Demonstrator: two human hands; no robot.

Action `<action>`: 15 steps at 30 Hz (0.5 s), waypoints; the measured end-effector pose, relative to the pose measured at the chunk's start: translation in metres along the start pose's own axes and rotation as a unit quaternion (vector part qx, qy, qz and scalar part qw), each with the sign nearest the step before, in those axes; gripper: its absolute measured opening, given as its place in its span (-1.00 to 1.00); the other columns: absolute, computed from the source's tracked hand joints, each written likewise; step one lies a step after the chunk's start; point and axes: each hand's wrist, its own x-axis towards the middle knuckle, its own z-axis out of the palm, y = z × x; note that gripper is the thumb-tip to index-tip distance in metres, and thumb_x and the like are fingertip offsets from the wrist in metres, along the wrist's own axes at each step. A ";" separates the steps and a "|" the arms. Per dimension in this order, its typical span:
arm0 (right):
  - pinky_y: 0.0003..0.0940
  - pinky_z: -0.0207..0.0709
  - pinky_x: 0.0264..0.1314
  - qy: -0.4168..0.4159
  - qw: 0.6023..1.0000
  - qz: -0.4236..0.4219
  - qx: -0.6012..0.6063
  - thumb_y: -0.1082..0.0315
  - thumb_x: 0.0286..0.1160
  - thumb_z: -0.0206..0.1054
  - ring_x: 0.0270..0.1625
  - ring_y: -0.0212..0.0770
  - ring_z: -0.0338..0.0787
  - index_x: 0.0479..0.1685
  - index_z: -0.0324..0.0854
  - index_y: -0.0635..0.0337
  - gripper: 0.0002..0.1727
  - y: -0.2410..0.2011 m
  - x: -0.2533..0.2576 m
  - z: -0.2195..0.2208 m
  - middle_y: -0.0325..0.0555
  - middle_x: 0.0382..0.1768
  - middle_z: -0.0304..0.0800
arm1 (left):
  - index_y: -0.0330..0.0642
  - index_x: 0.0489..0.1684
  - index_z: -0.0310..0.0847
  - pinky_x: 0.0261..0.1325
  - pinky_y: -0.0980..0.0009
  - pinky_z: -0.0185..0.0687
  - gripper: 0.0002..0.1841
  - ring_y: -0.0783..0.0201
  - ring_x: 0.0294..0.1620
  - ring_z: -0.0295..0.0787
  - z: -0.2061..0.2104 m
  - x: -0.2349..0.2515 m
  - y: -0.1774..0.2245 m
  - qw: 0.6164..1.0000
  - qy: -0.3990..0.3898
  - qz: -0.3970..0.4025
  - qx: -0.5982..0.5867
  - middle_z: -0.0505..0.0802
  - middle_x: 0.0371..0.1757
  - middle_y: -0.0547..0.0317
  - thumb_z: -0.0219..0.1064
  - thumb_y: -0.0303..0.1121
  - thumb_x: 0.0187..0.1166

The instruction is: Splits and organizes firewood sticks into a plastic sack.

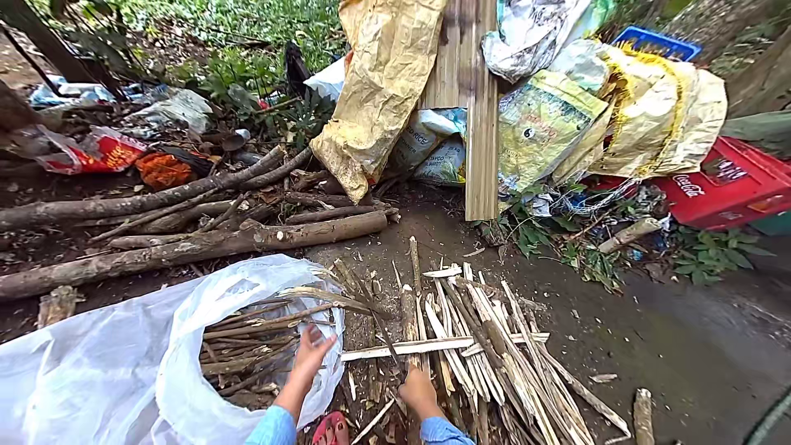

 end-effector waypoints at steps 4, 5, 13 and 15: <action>0.25 0.62 0.32 -0.005 1.000 0.006 0.018 0.26 0.44 0.42 0.37 0.19 0.78 0.47 0.52 0.22 -0.43 -0.004 -0.004 0.005 0.23 0.29 0.77 | -0.38 0.84 -0.16 0.50 0.00 0.50 -0.17 -0.15 0.57 0.50 0.024 0.015 0.053 0.986 0.063 0.082 -0.127 0.40 0.68 -0.44 0.33 -0.40 0.66; 0.23 0.62 0.33 -0.006 1.000 0.007 0.020 0.25 0.45 0.42 0.37 0.18 0.77 0.47 0.52 0.23 -0.43 -0.006 -0.005 0.005 0.22 0.30 0.77 | -0.40 0.81 -0.09 0.48 0.03 0.50 -0.22 -0.10 0.54 0.52 0.031 0.020 0.061 0.982 0.074 0.096 -0.147 0.44 0.64 -0.41 0.32 -0.42 0.67; 0.24 0.62 0.30 -0.003 0.998 0.018 0.056 0.21 0.45 0.42 0.33 0.17 0.80 0.43 0.56 0.20 -0.45 -0.003 0.003 0.018 0.20 0.25 0.80 | -0.53 0.38 0.42 0.22 0.08 0.70 -0.64 0.02 0.13 0.74 0.064 0.053 0.082 0.981 0.112 0.099 -0.120 0.71 0.17 -0.32 0.26 -0.47 0.75; 0.25 0.60 0.34 -0.004 0.997 0.013 0.073 0.22 0.44 0.43 0.35 0.18 0.78 0.45 0.55 0.22 -0.44 -0.001 0.005 0.020 0.22 0.26 0.79 | -0.54 0.32 0.49 0.21 0.16 0.71 -0.67 0.09 0.05 0.80 0.065 0.055 0.082 0.987 0.090 0.129 -0.037 0.79 0.08 -0.27 0.26 -0.47 0.73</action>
